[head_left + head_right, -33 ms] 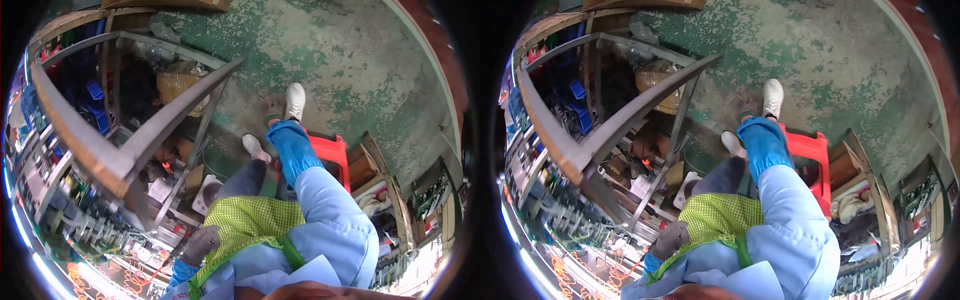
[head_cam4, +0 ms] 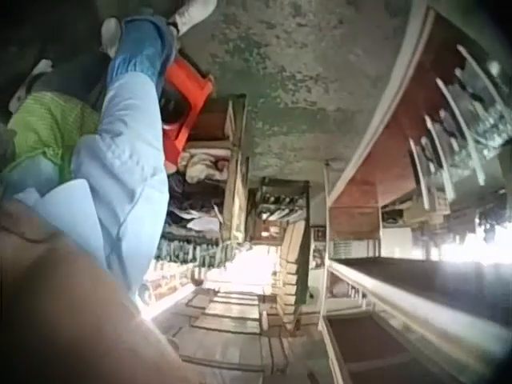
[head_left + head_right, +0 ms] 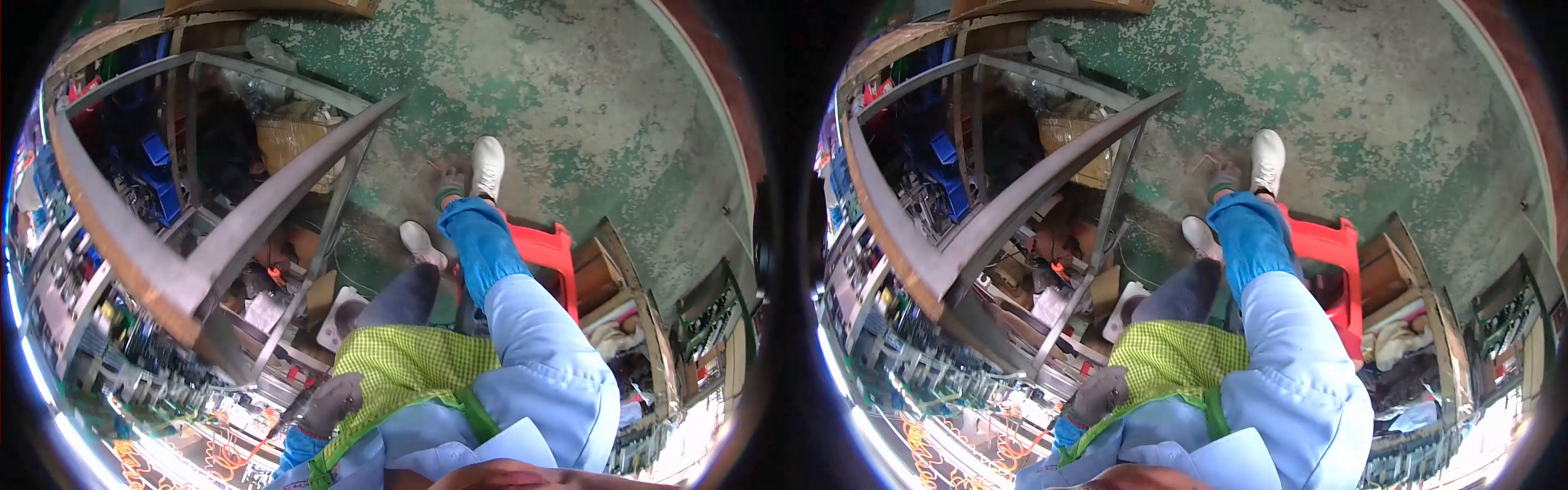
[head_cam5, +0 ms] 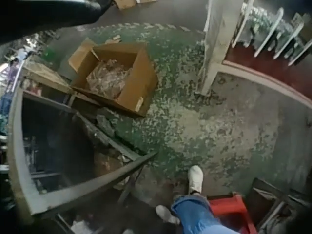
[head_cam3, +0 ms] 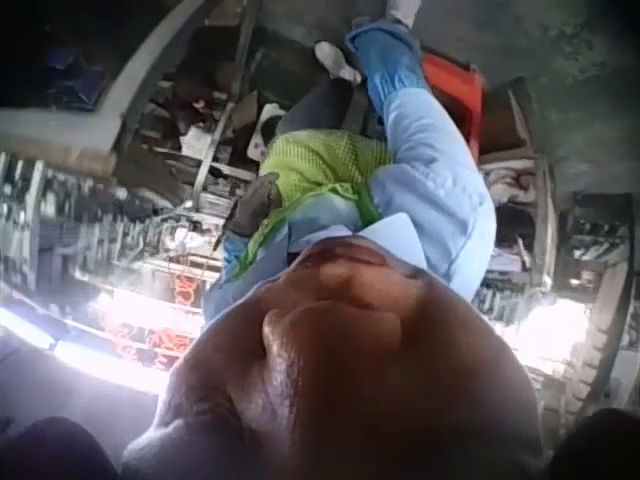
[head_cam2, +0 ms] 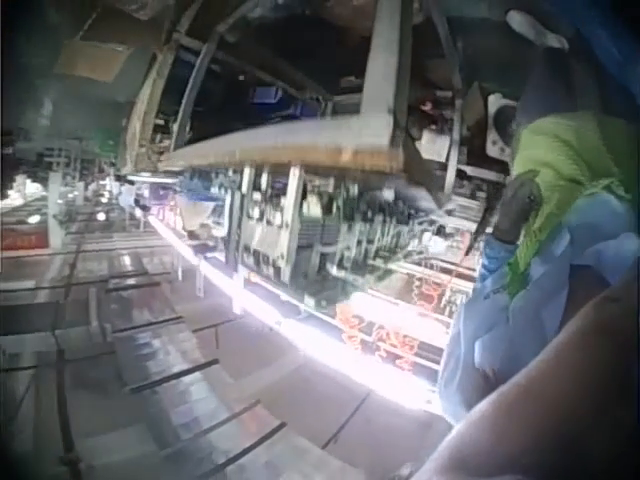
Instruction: The recorder is assembling components onto several green circuit boards at a factory workstation, attaching copper busbars and electrical parts.
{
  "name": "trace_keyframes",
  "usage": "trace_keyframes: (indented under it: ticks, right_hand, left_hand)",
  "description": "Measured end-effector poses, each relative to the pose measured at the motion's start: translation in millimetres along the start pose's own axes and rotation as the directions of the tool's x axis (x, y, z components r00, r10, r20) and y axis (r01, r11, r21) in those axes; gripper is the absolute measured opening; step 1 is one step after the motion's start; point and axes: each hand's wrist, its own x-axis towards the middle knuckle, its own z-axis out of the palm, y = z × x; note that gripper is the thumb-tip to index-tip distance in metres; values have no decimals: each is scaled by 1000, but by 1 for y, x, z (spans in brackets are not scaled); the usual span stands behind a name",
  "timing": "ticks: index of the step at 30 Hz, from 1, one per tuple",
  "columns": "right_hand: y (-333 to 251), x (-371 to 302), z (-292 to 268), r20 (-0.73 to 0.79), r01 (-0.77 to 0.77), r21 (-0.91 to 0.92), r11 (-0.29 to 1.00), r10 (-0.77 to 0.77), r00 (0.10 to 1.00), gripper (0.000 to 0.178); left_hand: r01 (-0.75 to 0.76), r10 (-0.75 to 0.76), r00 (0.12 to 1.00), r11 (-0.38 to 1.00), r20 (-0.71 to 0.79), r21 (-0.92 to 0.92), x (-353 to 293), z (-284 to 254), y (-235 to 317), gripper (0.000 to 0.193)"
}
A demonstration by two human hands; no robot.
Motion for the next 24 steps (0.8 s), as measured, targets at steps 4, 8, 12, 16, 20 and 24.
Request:
trace_keyframes:
  ticks: [4,8,12,16,20,24]
  right_hand:
    - [-14,25,12,52,-20,-132,991,27,998,47]
    - [4,35,-3,28,62,-149,987,-58,998,37]
    - [14,-4,-68,-95,142,144,979,-129,987,27]
    - [55,-97,-168,-405,471,229,852,-356,842,33]
    - [55,-235,-300,-682,654,550,519,-172,711,29]
    - [29,-393,-450,-518,524,809,265,-98,850,32]
  left_hand:
    - [64,-70,997,961,-12,-268,9,17,-38,26]
    - [440,-465,880,727,93,-526,21,14,-29,16]
    - [127,-133,991,963,-11,-236,16,12,-10,12]
    - [109,-136,984,971,-118,-214,4,13,27,12]
    - [189,-286,958,613,8,-767,-36,14,59,26]
    - [8,-81,996,573,-47,-820,-73,10,94,31]
